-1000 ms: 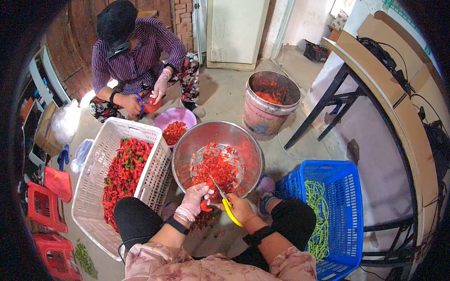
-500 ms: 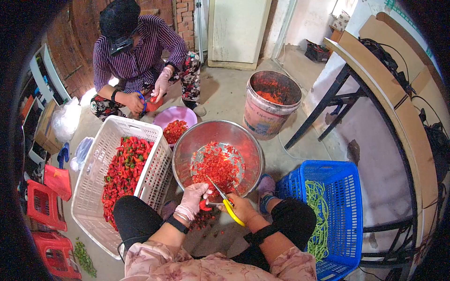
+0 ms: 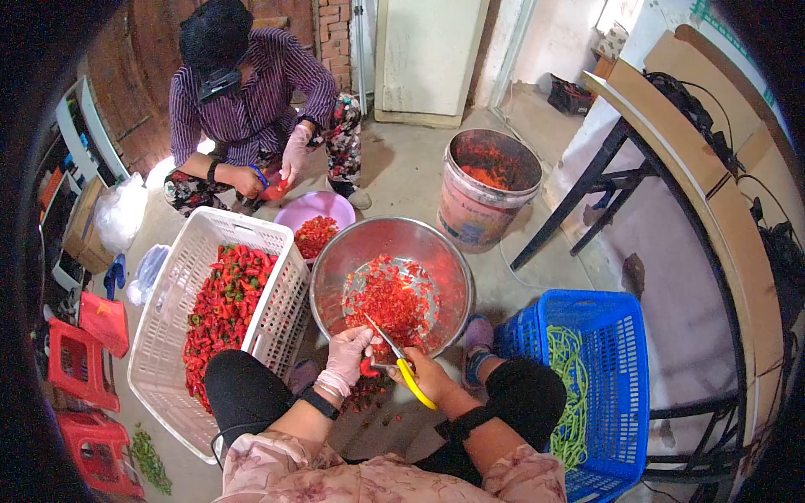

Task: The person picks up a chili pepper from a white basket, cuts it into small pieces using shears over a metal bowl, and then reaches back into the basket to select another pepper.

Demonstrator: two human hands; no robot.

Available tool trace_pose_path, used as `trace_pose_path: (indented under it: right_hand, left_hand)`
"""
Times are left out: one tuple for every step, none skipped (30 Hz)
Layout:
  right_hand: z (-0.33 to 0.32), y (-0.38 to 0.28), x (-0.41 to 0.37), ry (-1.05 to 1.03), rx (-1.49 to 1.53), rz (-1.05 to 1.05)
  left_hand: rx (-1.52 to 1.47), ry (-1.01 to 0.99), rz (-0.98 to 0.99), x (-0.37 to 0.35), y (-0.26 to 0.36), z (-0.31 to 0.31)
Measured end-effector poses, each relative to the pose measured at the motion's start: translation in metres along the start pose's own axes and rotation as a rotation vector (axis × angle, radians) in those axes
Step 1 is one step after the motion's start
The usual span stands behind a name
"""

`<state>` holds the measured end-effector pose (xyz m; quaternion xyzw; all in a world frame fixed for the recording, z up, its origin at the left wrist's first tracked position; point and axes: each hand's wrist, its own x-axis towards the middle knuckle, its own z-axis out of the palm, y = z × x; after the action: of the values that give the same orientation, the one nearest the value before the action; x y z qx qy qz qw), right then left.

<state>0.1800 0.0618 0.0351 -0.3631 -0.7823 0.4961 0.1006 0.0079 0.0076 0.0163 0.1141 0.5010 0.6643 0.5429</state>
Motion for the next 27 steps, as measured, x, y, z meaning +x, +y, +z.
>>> trace_pose_path:
  right_hand:
    - [0.0,-0.004,-0.001,-0.003,0.011,0.035]
    - [0.0,-0.007,-0.002,-0.003,0.013,0.036]
    - [0.0,-0.009,-0.003,0.014,-0.022,0.038]
    - [0.0,-0.01,-0.003,0.031,-0.058,0.041]
    - [0.001,-0.009,-0.003,0.031,-0.059,0.041]
    - [0.002,-0.007,-0.002,0.038,-0.089,0.041]
    - [0.003,-0.006,-0.002,0.044,-0.12,0.042]
    - [0.003,-0.004,-0.002,0.044,-0.12,0.044]
    - [0.002,-0.002,-0.002,0.046,-0.091,0.033]
    - [0.001,0.0,-0.001,0.049,-0.063,0.02]
    - [0.0,0.002,0.0,0.049,-0.064,0.019]
    - [-0.002,0.004,0.002,0.016,-0.008,0.039]
    - [-0.003,0.008,0.004,-0.016,0.049,0.061]
    - [-0.001,0.009,0.005,-0.018,0.051,0.025]
    - [-0.002,0.01,0.005,-0.017,0.051,0.025]
    - [-0.003,0.011,0.004,-0.043,0.007,0.032]
    - [-0.004,0.009,0.003,-0.069,-0.035,0.04]
    - [-0.002,0.011,0.003,-0.067,-0.034,0.042]
    - [0.0,0.013,0.003,-0.081,-0.055,0.044]
    - [0.0,0.01,0.004,-0.094,-0.076,0.046]
    - [0.0,0.007,0.003,-0.093,-0.075,0.045]
    - [-0.002,0.003,0.002,-0.088,-0.071,0.066]
    - [-0.003,0.0,0.001,-0.081,-0.067,0.088]
    - [-0.004,0.001,0.002,-0.08,-0.066,0.089]
    - [-0.004,0.004,0.004,-0.092,-0.089,0.073]
    - [-0.003,0.007,0.005,-0.105,-0.111,0.058]
    - [-0.002,0.01,0.006,-0.105,-0.111,0.059]
  left_hand:
    - [0.005,-0.015,-0.016,-0.001,0.0,0.0]
    - [0.006,-0.015,-0.017,0.0,-0.001,0.0]
    - [0.026,-0.001,-0.017,0.001,-0.002,-0.001]
    - [0.046,0.013,-0.017,0.002,-0.003,-0.002]
    - [0.045,0.013,-0.017,0.004,-0.004,-0.003]
    - [0.049,0.04,0.0,0.006,-0.005,-0.004]
    - [0.053,0.067,0.016,0.007,-0.007,-0.005]
    - [0.053,0.067,0.015,0.006,-0.007,-0.006]
    - [0.034,0.065,0.004,0.006,-0.006,-0.006]
    - [0.016,0.064,-0.005,0.006,-0.006,-0.007]
    - [0.015,0.065,-0.003,0.007,-0.006,-0.007]
    - [0.005,0.062,-0.001,0.007,-0.006,-0.008]
    - [-0.006,0.059,0.001,0.007,-0.006,-0.008]
    - [-0.006,0.058,0.001,0.009,-0.008,-0.01]
    - [0.022,0.051,0.01,0.011,-0.009,-0.011]
    - [0.05,0.043,0.018,0.012,-0.011,-0.013]
    - [0.052,0.041,0.017,0.014,-0.013,-0.015]
    - [0.08,0.024,0.016,0.015,-0.015,-0.017]
    - [0.108,0.006,0.017,0.016,-0.016,-0.019]
    - [0.109,0.005,0.017,0.016,-0.016,-0.019]
    - [0.116,0.004,0.0,0.016,-0.016,-0.019]
    - [0.122,0.003,-0.016,0.016,-0.015,-0.019]
    - [0.123,0.001,-0.017,0.017,-0.015,-0.019]
    - [0.131,0.02,-0.022,0.018,-0.015,-0.018]
    - [0.139,0.039,-0.027,0.018,-0.015,-0.018]
    - [0.139,0.039,-0.029,0.021,-0.017,-0.02]
    - [0.14,0.046,-0.026,0.023,-0.018,-0.021]
